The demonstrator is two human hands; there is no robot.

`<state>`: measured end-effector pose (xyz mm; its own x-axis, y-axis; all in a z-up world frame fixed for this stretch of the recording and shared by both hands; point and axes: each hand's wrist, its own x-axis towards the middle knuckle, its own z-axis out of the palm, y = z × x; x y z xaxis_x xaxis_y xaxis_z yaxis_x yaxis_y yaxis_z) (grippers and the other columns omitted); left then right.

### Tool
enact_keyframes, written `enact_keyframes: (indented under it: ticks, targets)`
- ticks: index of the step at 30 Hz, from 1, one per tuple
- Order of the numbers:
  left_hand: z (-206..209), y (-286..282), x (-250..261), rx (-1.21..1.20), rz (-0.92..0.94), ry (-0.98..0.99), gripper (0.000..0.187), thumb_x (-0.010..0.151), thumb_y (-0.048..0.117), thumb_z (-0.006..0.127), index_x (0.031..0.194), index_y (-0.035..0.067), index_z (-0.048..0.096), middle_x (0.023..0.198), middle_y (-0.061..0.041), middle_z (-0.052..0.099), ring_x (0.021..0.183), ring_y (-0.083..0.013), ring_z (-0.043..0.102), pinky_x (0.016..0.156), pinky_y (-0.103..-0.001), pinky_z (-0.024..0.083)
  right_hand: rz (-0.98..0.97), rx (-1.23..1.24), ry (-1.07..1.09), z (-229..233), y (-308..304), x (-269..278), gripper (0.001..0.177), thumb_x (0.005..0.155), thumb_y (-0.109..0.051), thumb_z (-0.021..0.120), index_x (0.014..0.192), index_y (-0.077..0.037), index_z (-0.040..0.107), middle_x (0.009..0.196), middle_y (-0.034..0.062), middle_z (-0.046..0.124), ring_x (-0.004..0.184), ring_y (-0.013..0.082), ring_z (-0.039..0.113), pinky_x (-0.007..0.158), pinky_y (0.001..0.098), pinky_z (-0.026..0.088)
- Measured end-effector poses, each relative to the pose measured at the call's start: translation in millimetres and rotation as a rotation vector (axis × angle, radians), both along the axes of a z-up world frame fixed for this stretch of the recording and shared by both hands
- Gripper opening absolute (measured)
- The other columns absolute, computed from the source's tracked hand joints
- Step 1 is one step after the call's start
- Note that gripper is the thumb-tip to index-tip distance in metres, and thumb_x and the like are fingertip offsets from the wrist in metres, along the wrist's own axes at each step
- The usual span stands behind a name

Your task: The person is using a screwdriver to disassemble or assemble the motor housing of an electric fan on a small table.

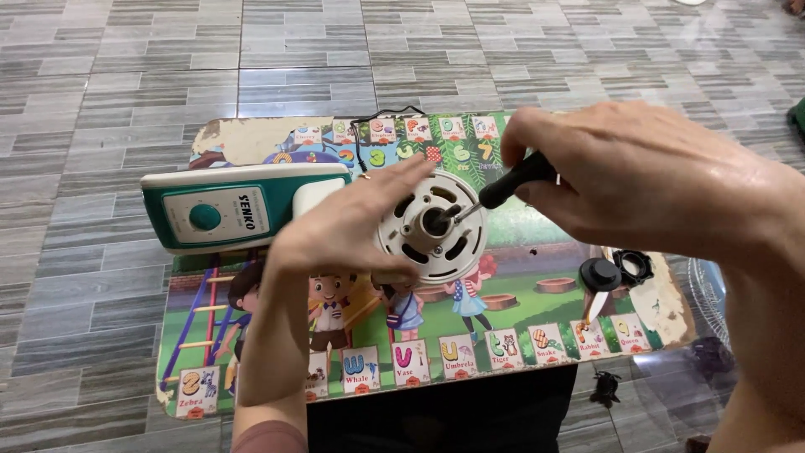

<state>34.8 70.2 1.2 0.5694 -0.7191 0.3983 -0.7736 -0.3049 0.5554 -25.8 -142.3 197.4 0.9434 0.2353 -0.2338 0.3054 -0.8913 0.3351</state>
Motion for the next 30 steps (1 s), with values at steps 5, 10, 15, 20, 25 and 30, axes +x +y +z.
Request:
enact_keyframes:
  ticks: [5,10,15,20,25,30]
  targets:
    - [-4,13,-4,-0.046,0.149,0.246,0.073,0.091,0.043,0.063,0.152,0.008,0.042,0.155,-0.015,0.049,0.137,-0.0338,0.052,0.107,-0.043,0.045,0.232,0.247,-0.027,-4,-8,1,0.003,0.084,-0.024,0.074,0.086,-0.023,0.076,0.053,-0.0039,0.077,0.029,0.0185,0.061,0.033,0.0393,0.041]
    - [-11,1,-38,0.049,0.371,0.071,0.077,0.094,0.050,0.062,0.151,0.003,0.042,0.152,-0.021,0.049,0.140,-0.0389,0.045,0.112,-0.053,0.037,0.344,0.265,-0.069,-8,-9,6,0.006,0.087,-0.024,0.074,0.084,-0.020,0.076,0.064,-0.0033,0.077,0.033,0.0209,0.059,0.035,0.0405,0.042]
    - [-20,-23,-64,0.112,0.575,-0.240,0.155,0.051,0.094,0.082,0.152,-0.012,0.030,0.152,-0.031,0.038,0.144,-0.0416,0.038,0.121,-0.055,0.025,0.304,0.135,0.038,-2,-5,7,0.012,0.088,-0.023,0.066,0.098,-0.019,0.060,0.063,-0.0040,0.075,0.041,0.0258,0.066,0.043,0.0447,0.046]
    - [-24,-40,-63,0.093,0.675,-0.276,0.152,0.044,0.086,0.092,0.150,-0.009,0.037,0.148,-0.026,0.041,0.135,-0.0401,0.040,0.109,-0.053,0.033,0.280,0.161,0.059,-6,-8,12,0.013,0.091,-0.028,0.065,0.091,-0.016,0.063,0.062,0.0023,0.073,0.043,0.0311,0.065,0.046,0.0467,0.048]
    - [-27,-44,-59,0.023,0.712,-0.371,0.139,0.046,0.079,0.095,0.142,-0.010,0.049,0.138,-0.024,0.054,0.123,-0.0399,0.053,0.096,-0.053,0.047,0.217,0.255,0.046,-5,-5,21,0.018,0.089,-0.026,0.073,0.078,-0.012,0.070,0.048,0.0007,0.070,0.032,0.0252,0.061,0.040,0.0400,0.047]
    - [-30,-41,-61,-0.021,0.716,-0.410,0.127,0.055,0.076,0.093,0.140,-0.010,0.053,0.134,-0.024,0.058,0.121,-0.0383,0.055,0.096,-0.052,0.048,0.285,0.184,-0.026,-16,-9,19,0.033,0.096,-0.051,0.072,0.081,-0.022,0.071,0.049,-0.0065,0.068,0.034,0.0144,0.057,0.038,0.0317,0.042]
